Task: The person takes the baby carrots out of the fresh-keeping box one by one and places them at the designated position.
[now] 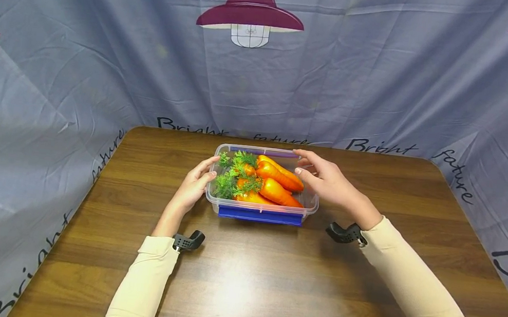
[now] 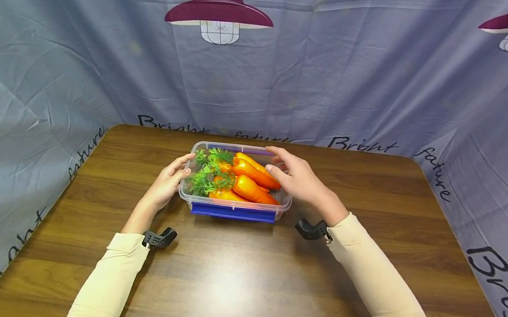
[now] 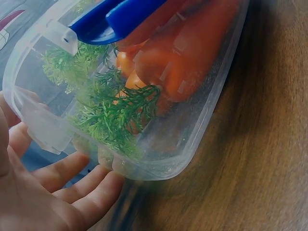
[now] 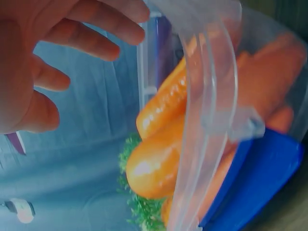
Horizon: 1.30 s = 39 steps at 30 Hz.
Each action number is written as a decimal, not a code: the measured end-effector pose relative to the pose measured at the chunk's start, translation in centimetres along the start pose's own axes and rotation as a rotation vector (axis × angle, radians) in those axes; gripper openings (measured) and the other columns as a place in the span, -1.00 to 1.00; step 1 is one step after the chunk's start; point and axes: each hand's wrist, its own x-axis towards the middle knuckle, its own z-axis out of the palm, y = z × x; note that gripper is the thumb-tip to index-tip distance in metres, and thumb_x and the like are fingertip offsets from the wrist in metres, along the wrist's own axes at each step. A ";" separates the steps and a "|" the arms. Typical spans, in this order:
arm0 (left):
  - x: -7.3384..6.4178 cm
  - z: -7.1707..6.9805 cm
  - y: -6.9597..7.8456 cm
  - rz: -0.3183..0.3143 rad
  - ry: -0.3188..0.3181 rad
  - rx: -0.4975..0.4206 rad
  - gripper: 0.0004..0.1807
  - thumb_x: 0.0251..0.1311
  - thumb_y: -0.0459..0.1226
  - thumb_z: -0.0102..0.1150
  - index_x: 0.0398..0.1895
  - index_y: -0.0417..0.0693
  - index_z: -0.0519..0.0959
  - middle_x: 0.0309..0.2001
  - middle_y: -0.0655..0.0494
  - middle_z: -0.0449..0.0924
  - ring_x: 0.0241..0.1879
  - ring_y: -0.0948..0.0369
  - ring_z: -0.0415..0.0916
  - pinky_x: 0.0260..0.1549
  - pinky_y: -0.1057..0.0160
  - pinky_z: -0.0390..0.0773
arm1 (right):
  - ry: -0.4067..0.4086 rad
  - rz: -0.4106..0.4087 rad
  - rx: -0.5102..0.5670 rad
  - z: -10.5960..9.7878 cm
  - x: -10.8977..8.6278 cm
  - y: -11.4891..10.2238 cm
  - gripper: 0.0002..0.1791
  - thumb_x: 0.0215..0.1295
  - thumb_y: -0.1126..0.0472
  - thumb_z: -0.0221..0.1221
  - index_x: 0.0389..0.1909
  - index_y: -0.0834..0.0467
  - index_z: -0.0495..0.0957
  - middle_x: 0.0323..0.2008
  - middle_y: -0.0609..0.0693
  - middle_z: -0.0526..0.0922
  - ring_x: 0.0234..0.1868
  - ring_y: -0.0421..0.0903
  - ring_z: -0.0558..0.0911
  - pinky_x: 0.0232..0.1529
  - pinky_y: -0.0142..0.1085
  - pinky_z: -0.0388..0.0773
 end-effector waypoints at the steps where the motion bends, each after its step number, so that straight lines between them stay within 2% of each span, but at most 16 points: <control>1: 0.0 0.0 0.0 -0.001 0.001 -0.001 -0.44 0.56 -0.26 -0.15 0.58 0.02 0.21 0.64 -0.13 -0.02 0.51 -0.17 0.19 0.07 0.11 0.50 | -0.009 -0.004 0.004 0.2 0.1 -0.1 -0.45 0.53 0.10 0.09 0.49 0.01 0.31 0.23 0.24 0.61 0.08 0.16 0.70 0.07 0.07 0.67; 4: 0.0 0.0 0.1 -0.004 0.001 -0.005 -0.45 0.56 -0.27 -0.16 0.58 0.01 0.20 0.64 -0.15 -0.02 0.51 -0.17 0.19 0.13 0.08 0.51 | -0.044 -0.019 0.016 0.9 0.3 -0.3 -0.47 0.51 0.12 0.12 0.45 0.05 0.35 0.17 0.26 0.65 0.09 0.18 0.70 0.13 0.11 0.65; 8: -0.1 0.0 0.1 -0.005 -0.002 -0.017 -0.44 0.56 -0.27 -0.15 0.58 0.02 0.20 0.64 -0.17 -0.03 0.51 -0.18 0.19 0.21 -0.04 0.49 | -0.100 -0.045 0.040 1.6 0.5 -0.4 -0.48 0.49 0.16 0.16 0.42 0.12 0.38 0.09 0.25 0.68 0.02 0.17 0.74 0.12 0.10 0.66; 10: -0.1 0.0 0.2 -0.004 -0.002 -0.023 -0.44 0.56 -0.27 -0.15 0.58 0.02 0.20 0.64 -0.16 -0.04 0.51 -0.19 0.17 0.25 -0.11 0.47 | -0.118 -0.057 0.037 1.9 0.5 -0.5 -0.48 0.48 0.17 0.18 0.40 0.14 0.39 0.06 0.23 0.69 -0.01 0.15 0.74 0.06 0.05 0.68; 15: -0.2 -0.1 0.3 -0.005 0.005 -0.030 -0.45 0.56 -0.26 -0.15 0.57 0.03 0.21 0.64 -0.13 -0.04 0.54 -0.19 0.13 0.34 -0.27 0.40 | -0.157 -0.111 0.005 2.6 0.8 -0.6 -0.49 0.43 0.22 0.22 0.36 0.14 0.43 0.06 0.20 0.70 0.07 0.12 0.69 -0.04 -0.10 0.65; 21: -0.2 0.0 0.1 -0.005 0.004 -0.023 -0.45 0.56 -0.25 -0.14 0.57 0.04 0.22 0.65 -0.09 -0.02 0.55 -0.19 0.12 0.37 -0.34 0.34 | -0.228 -0.120 -0.039 3.3 1.0 -0.3 -0.47 0.40 0.23 0.24 0.36 0.12 0.44 0.09 0.18 0.69 0.10 0.11 0.67 0.12 0.02 0.65; 26: -0.4 0.2 0.0 -0.010 0.005 -0.007 -0.45 0.56 -0.23 -0.14 0.57 0.07 0.22 0.65 -0.09 -0.02 0.57 -0.20 0.08 0.37 -0.40 0.29 | -0.248 -0.139 -0.055 3.5 1.0 -0.2 -0.43 0.35 0.26 0.28 0.37 0.14 0.44 0.07 0.18 0.69 0.04 0.08 0.66 0.12 0.02 0.64; 30: -0.5 0.3 -0.1 -0.013 0.003 0.009 -0.45 0.56 -0.24 -0.14 0.58 0.06 0.21 0.64 -0.10 0.00 0.56 -0.19 0.09 0.33 -0.32 0.37 | -0.268 -0.138 -0.039 3.6 0.9 0.0 -0.36 0.31 0.30 0.32 0.41 0.13 0.41 0.14 0.18 0.66 0.07 0.07 0.64 0.20 0.04 0.61; 34: -0.3 0.2 0.0 0.000 0.008 0.019 -0.45 0.56 -0.24 -0.15 0.57 0.05 0.21 0.63 -0.10 0.02 0.52 -0.19 0.17 0.27 -0.23 0.43 | -0.232 -0.192 -0.054 3.8 0.8 0.2 -0.32 0.25 0.35 0.35 0.40 0.16 0.41 0.20 0.20 0.63 0.09 0.10 0.63 0.21 0.08 0.59; 39: -0.3 0.2 -0.1 -0.005 0.001 0.011 -0.45 0.58 -0.22 -0.17 0.58 0.08 0.20 0.64 -0.08 0.00 0.53 -0.19 0.14 0.33 -0.33 0.37 | -0.198 -0.238 -0.030 4.1 0.7 0.3 -0.27 0.21 0.41 0.35 0.42 0.15 0.39 0.28 0.20 0.59 0.18 0.14 0.62 0.25 0.09 0.57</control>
